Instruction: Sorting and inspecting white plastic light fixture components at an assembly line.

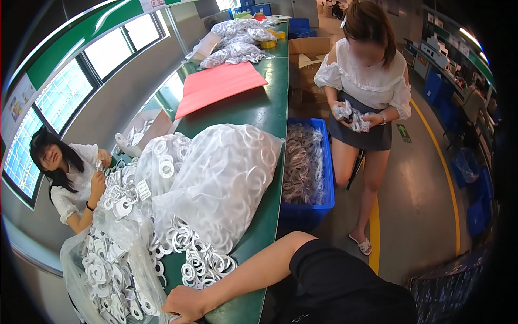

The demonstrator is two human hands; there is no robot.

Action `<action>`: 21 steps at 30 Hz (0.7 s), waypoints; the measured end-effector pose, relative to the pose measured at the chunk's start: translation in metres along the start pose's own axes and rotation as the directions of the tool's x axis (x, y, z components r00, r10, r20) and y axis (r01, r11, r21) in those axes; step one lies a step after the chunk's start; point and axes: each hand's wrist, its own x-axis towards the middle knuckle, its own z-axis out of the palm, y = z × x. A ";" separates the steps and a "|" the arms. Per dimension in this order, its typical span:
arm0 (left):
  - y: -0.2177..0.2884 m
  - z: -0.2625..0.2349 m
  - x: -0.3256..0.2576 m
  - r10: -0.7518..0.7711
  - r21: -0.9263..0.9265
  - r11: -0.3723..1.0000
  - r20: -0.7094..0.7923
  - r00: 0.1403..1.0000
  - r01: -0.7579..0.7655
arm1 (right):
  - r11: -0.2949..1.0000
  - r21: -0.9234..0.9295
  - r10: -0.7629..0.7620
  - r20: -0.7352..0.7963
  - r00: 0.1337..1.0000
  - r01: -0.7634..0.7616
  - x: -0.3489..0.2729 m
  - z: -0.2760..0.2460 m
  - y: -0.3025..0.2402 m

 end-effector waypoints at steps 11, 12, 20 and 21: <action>0.036 0.018 0.001 -0.048 -0.333 0.942 -0.017 0.999 0.039 | 0.755 -0.655 -0.597 -0.707 0.379 -0.033 -0.040 -0.193 -0.044; 0.035 0.018 0.001 -0.053 -0.317 0.947 -0.005 0.999 0.049 | 0.933 -0.358 -0.359 -0.933 -0.022 -0.011 -0.066 -0.196 -0.015; 0.060 0.036 0.006 -0.072 -0.226 0.972 -0.042 0.997 0.061 | 0.166 -0.239 0.665 -0.689 0.288 -0.957 -0.358 -0.230 0.180; 0.062 0.034 0.006 -0.051 -0.218 0.975 -0.031 0.998 0.043 | 0.174 -0.240 0.669 -0.682 0.294 -0.955 -0.354 -0.228 0.184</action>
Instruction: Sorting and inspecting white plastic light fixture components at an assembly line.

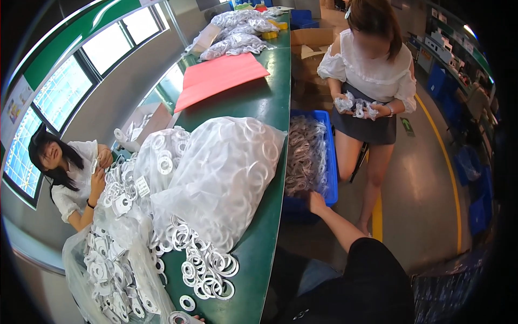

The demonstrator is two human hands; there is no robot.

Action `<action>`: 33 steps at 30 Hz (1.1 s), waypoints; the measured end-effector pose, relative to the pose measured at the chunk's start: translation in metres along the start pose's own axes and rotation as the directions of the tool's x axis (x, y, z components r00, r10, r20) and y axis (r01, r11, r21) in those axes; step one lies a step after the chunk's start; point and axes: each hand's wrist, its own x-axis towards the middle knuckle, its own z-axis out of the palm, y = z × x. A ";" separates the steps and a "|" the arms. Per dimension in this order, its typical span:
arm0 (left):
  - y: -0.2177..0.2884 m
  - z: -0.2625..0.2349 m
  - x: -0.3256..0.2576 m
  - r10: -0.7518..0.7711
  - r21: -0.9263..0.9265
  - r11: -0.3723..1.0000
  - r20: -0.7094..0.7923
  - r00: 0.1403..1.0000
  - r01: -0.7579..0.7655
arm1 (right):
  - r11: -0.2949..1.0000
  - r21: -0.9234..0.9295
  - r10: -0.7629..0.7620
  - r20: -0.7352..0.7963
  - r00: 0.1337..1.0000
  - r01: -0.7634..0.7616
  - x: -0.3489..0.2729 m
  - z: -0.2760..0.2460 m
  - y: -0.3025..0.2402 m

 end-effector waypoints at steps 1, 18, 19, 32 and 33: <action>0.002 -0.002 0.000 0.019 0.007 1.000 0.017 1.000 -0.019 | 0.995 -0.095 -0.005 -0.015 1.000 0.004 0.003 0.005 -0.002; -0.005 -0.004 -0.004 0.005 -0.009 1.000 -0.005 1.000 -0.005 | 0.929 -0.314 0.246 0.135 0.960 -0.194 0.038 0.024 -0.005; -0.005 -0.004 -0.003 0.003 -0.010 1.000 -0.003 1.000 -0.003 | 0.922 -0.350 0.232 0.153 0.961 -0.166 0.042 0.029 0.005; -0.002 -0.001 -0.003 -0.055 -0.004 0.998 0.029 0.998 0.055 | 0.750 0.611 0.201 -0.575 0.793 0.253 0.002 -0.010 -0.078; -0.002 -0.003 -0.003 -0.044 0.013 0.999 0.028 0.999 0.043 | 0.644 0.680 0.211 -0.598 0.773 0.351 -0.010 -0.038 -0.114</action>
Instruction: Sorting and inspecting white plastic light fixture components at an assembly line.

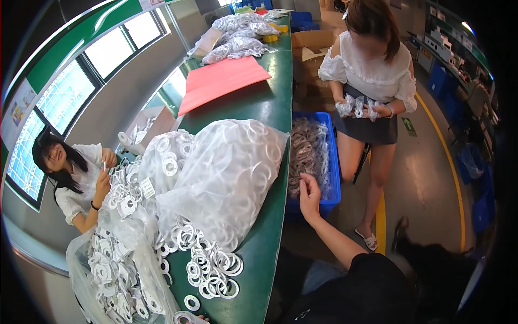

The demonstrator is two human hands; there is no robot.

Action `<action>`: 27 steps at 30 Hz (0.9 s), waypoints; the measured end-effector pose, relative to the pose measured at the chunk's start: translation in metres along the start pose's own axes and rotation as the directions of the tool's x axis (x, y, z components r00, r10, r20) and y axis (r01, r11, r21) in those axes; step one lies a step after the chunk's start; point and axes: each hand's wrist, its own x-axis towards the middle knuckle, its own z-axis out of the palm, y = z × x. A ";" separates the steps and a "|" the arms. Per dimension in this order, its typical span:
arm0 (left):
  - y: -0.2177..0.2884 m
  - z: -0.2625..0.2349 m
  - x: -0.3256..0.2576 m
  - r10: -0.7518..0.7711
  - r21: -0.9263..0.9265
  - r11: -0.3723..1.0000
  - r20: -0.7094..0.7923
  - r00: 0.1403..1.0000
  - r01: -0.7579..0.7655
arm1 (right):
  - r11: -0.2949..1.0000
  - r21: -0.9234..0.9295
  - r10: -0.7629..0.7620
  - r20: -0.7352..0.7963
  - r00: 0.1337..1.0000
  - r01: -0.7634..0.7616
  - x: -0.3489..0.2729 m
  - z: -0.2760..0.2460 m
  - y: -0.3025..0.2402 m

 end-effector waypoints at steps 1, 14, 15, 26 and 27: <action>0.000 -0.001 0.000 0.013 0.016 1.000 0.000 1.000 -0.013 | 0.987 0.160 -0.012 -0.031 0.999 0.017 0.002 0.009 -0.049; 0.013 0.008 -0.002 0.102 0.070 0.992 0.087 0.991 -0.108 | 0.656 0.531 -0.414 0.847 -0.333 0.536 -0.130 0.166 -0.267; 0.013 0.007 -0.003 0.118 0.101 0.987 0.052 0.992 -0.122 | 0.653 0.535 -0.419 0.845 -0.333 0.536 -0.138 0.173 -0.266; -0.006 -0.006 0.003 0.110 0.048 0.993 0.045 0.993 -0.112 | 0.670 0.498 -0.316 0.862 -0.396 0.551 -0.168 0.200 -0.208; -0.005 -0.005 0.002 0.107 0.047 0.993 0.045 0.993 -0.110 | 0.671 0.497 -0.313 0.863 -0.397 0.550 -0.173 0.201 -0.204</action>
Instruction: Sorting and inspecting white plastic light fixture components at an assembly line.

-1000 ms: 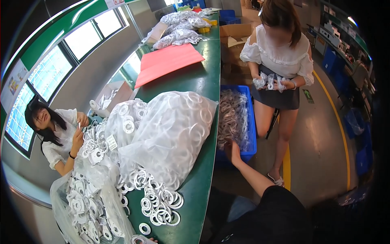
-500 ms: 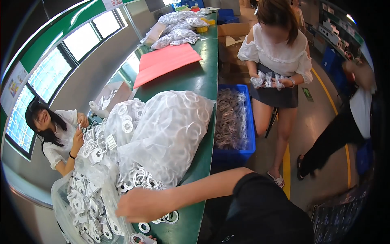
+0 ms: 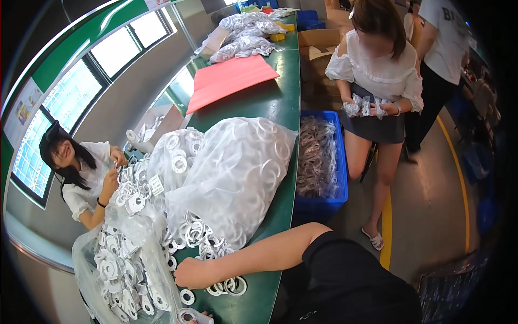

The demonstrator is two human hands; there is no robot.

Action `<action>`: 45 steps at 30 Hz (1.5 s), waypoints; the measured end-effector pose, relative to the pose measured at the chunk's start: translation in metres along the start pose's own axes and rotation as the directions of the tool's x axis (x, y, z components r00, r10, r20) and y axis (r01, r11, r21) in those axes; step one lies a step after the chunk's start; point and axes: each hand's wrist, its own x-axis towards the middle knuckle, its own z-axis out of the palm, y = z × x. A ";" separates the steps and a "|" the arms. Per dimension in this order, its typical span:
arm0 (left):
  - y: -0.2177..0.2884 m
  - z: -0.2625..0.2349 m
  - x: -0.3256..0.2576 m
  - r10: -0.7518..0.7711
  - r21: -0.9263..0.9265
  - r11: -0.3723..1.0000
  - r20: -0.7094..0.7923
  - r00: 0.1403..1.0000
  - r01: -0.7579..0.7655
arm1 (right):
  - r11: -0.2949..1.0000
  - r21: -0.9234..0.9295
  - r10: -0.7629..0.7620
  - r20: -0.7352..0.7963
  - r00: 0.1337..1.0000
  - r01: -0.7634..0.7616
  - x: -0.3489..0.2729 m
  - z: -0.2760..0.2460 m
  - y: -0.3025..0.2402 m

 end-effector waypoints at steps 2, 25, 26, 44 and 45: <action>0.006 0.003 -0.002 -0.021 0.002 1.000 -0.014 1.000 0.021 | 0.996 0.039 -0.068 -0.208 0.976 0.078 0.001 0.006 -0.001; 0.003 0.002 0.001 -0.095 -0.042 0.995 -0.183 0.979 0.089 | 0.951 0.002 -0.301 -0.239 0.923 0.310 -0.005 0.016 -0.008; 0.003 -0.001 0.000 -0.127 -0.015 0.992 -0.190 0.974 0.126 | 0.955 -0.013 -0.291 -0.229 0.929 0.296 -0.006 0.017 -0.008; -0.007 -0.005 -0.003 -0.229 -0.040 0.973 -0.254 0.940 0.226 | 0.939 -0.079 -0.343 -0.183 0.921 0.334 0.004 0.024 -0.004; -0.004 -0.003 -0.003 -0.231 -0.042 0.973 -0.249 0.940 0.228 | 0.941 -0.080 -0.339 -0.181 0.923 0.330 -0.001 0.011 -0.006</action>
